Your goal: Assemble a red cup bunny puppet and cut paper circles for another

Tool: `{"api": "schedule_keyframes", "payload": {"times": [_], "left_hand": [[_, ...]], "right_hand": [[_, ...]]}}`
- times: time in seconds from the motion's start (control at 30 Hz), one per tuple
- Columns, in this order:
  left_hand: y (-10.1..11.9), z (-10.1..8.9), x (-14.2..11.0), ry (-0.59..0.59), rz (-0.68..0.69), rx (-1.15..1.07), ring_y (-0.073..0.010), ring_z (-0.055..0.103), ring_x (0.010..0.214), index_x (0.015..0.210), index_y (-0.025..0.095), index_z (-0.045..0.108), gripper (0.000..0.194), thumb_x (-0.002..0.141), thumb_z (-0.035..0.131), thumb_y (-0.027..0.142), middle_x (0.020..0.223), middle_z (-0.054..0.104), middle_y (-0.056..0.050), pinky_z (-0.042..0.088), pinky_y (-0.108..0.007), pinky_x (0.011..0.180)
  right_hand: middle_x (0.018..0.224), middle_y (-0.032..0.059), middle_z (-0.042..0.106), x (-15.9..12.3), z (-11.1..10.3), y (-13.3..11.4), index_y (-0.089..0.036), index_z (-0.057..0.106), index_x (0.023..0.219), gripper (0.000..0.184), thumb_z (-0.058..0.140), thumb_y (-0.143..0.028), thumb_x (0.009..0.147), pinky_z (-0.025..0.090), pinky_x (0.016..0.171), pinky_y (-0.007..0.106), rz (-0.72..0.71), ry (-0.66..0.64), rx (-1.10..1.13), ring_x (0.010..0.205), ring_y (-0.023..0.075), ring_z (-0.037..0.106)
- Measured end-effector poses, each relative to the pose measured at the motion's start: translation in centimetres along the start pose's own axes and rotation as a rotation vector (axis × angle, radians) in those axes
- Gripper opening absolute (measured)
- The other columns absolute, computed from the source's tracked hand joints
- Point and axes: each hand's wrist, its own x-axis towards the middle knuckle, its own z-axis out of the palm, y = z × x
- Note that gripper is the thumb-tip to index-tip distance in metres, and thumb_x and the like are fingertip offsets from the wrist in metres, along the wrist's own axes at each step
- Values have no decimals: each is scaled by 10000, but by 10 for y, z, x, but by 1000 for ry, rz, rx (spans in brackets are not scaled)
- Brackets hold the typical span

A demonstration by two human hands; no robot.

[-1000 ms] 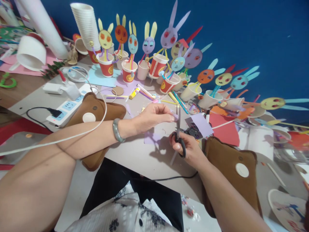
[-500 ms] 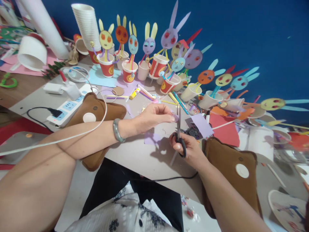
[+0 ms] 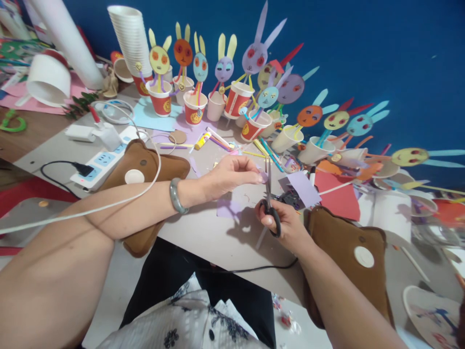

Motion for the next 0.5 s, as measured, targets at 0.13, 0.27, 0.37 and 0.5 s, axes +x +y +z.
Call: {"api": "schedule_keyframes", "payload": {"times": [0.13,0.27,0.37,0.5], "left_hand": [[3,1,-1,10,-3,8,-82,519,673,681,153,603,282,705,857,274,693,588,27,417,-260,686],[3,1,-1,18,-13,9,-80,510,650,681,155,595,276,724,847,257,689,588,28,417,-261,679],[3,1,0,21,-12,4,-77,505,643,679,154,592,279,722,850,251,682,584,32,411,-260,676],[3,0,0,24,-10,-3,-72,504,647,688,153,593,287,707,859,259,690,589,32,400,-254,667]], "right_hand": [[600,-13,537,0,0,0,-204,542,628,706,687,-886,731,335,570,292,2,0,-6,562,127,419],[600,-12,538,0,-1,1,-204,538,625,711,681,-892,731,334,566,292,-5,-3,-19,563,128,422],[598,-12,536,0,-1,2,-203,537,625,708,684,-887,733,330,563,291,-8,-2,-15,560,128,423],[601,-13,536,1,-1,3,-204,536,625,707,689,-887,730,333,567,291,-2,4,-9,562,128,424]]}}
